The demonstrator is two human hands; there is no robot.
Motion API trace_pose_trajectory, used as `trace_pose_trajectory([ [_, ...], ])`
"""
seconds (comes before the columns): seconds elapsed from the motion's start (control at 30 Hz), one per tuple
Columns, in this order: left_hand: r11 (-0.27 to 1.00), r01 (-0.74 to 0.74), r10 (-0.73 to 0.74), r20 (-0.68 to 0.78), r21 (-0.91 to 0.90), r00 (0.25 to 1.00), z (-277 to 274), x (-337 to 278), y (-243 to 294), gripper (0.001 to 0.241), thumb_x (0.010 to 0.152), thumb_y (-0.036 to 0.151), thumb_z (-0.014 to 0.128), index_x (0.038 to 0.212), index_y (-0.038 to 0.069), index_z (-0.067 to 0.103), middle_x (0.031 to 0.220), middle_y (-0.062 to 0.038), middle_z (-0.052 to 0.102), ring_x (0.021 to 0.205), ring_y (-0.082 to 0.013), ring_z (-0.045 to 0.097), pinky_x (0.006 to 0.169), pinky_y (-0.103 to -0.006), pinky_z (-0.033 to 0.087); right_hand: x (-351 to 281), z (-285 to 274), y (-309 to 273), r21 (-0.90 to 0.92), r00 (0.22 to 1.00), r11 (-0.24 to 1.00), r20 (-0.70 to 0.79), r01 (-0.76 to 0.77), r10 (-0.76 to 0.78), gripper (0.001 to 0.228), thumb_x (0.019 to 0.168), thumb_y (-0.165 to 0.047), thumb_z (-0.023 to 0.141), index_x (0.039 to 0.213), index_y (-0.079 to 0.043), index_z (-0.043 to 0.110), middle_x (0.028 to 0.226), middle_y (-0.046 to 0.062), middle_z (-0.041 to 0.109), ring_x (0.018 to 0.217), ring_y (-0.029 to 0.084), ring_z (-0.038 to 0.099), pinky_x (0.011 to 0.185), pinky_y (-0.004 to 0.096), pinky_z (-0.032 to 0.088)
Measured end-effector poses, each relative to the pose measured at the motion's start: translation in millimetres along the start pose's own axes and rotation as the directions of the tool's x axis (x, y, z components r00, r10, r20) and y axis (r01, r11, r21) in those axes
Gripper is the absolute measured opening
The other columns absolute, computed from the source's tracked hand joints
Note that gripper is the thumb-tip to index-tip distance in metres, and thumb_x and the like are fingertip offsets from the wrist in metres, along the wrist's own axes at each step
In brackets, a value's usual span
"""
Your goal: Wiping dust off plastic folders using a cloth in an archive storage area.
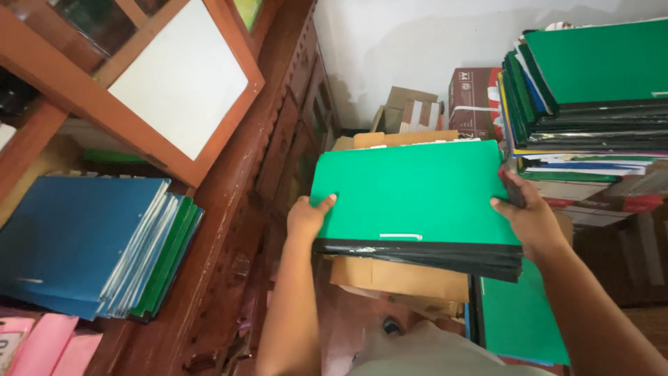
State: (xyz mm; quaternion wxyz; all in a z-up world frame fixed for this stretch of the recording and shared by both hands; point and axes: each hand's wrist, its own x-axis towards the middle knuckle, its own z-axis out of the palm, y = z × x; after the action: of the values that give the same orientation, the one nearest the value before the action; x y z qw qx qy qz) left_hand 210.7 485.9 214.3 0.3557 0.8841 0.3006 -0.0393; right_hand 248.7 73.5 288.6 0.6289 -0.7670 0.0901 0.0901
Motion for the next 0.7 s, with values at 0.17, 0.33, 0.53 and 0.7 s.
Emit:
trace_pose_trajectory([
  [0.17,0.994,0.012,-0.018,0.050,0.112,0.999,-15,-12,28,0.068,0.090,0.060,0.066,0.120,0.000,0.058,0.108,-0.020,0.072,0.096,-0.0364,0.071,0.088,-0.0439,0.055,13,-8,34,0.033,0.999,0.999,0.003,0.036,-0.036,0.061,0.091,0.006,0.058,0.149,-0.009,0.046,0.155,0.006,0.050,0.142,0.020,0.046,0.114,0.034,0.035],
  [0.33,0.971,-0.113,0.117,-0.006,0.209,0.993,-9,0,27,0.063,0.094,0.058,0.065,0.115,0.000,0.057,0.101,-0.023,0.073,0.092,-0.0412,0.071,0.083,-0.0471,0.056,11,-7,42,-0.059,0.997,0.996,-0.028,0.071,-0.073,0.060,0.092,0.005,0.060,0.150,-0.007,0.046,0.150,0.007,0.052,0.136,0.021,0.050,0.110,0.034,0.038],
  [0.53,0.987,0.034,-0.044,0.062,0.154,0.997,-2,-4,32,0.072,0.096,0.061,0.057,0.136,0.002,0.052,0.131,-0.019,0.047,0.100,-0.0380,0.065,0.091,-0.0489,0.055,6,-2,20,-0.097,0.998,0.994,-0.044,-0.048,0.044,0.062,0.094,0.001,0.059,0.152,-0.015,0.045,0.149,0.010,0.053,0.133,0.024,0.051,0.110,0.039,0.038],
  [0.7,0.863,-0.167,0.195,-0.008,0.477,0.981,38,33,-12,0.086,0.103,0.067,0.031,0.145,-0.007,0.046,0.128,-0.028,0.062,0.105,-0.0459,0.060,0.099,-0.0515,0.042,2,0,23,0.043,0.999,0.999,-0.044,0.008,-0.006,0.058,0.095,0.003,0.055,0.152,-0.005,0.042,0.156,0.006,0.050,0.146,0.018,0.045,0.116,0.032,0.033],
])
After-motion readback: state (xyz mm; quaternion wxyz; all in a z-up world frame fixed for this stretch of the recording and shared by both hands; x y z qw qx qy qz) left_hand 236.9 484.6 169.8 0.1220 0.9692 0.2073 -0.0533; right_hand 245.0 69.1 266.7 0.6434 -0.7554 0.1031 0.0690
